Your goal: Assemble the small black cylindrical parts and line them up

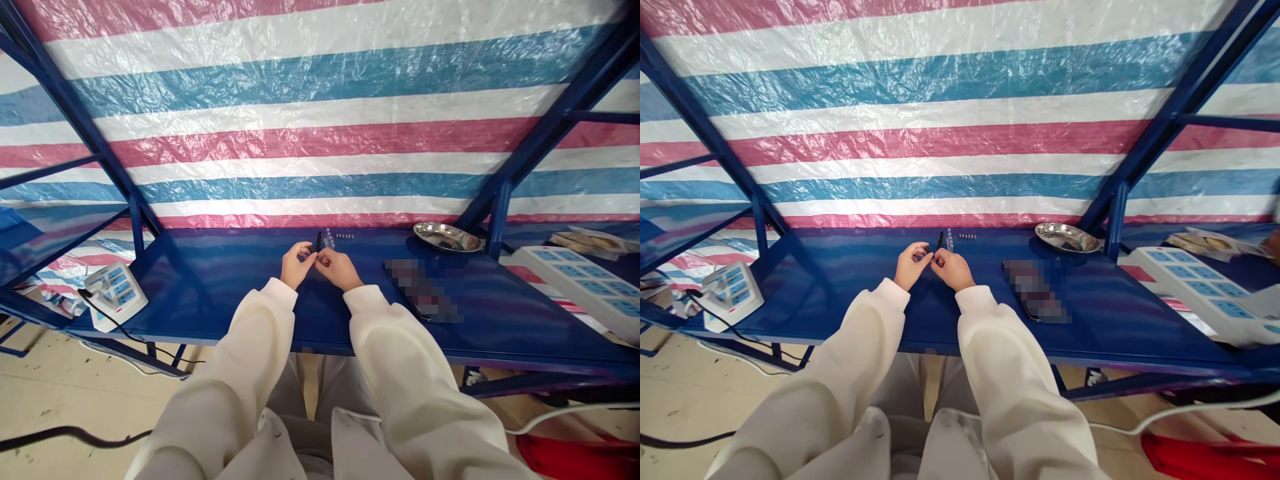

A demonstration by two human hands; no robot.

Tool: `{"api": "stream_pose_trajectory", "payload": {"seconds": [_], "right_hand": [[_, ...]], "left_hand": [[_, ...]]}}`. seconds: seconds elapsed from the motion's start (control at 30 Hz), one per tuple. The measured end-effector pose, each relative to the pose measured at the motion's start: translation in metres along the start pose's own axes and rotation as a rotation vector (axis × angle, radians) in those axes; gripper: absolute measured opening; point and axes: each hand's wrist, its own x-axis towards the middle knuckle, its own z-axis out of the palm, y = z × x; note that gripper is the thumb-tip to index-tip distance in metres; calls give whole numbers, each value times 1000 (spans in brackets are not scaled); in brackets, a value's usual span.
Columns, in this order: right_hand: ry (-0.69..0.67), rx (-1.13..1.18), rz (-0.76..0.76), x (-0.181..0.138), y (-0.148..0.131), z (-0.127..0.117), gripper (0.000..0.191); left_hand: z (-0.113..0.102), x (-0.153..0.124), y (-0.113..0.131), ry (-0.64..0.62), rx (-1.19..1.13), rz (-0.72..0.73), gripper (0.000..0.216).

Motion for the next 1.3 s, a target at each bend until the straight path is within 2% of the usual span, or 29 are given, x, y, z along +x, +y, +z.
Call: {"api": "stream_pose_trajectory", "payload": {"seconds": [0.2, 0.33, 0.4, 0.5, 0.6, 0.73, 0.83, 1.03, 1.3], "right_hand": [[52, 46, -32, -1, 1, 4, 19], [17, 119, -61, -2, 0, 6, 28], [20, 130, -42, -2, -2, 5, 31], [35, 93, 16, -2, -4, 2, 30], [16, 41, 63, -1, -6, 0, 28], [1, 19, 73, -1, -6, -1, 29], [17, 29, 59, -2, -5, -1, 29], [45, 41, 53, -2, -7, -3, 29], [215, -53, 226, -1, -14, -15, 28]], "left_hand": [[-5, 1, 6, -79, 6, -5, 17], [-24, 10, 5, -58, 125, 38, 14], [-44, 19, -1, -12, 224, 10, 14], [-84, 32, -13, 92, 414, -164, 17], [-124, 38, -21, 131, 620, -342, 19], [-156, 33, -28, 144, 781, -408, 16], [-162, 30, -33, 125, 817, -433, 13], [-163, 29, -42, 121, 830, -443, 12], [-162, 28, -42, 117, 861, -446, 9]]}}
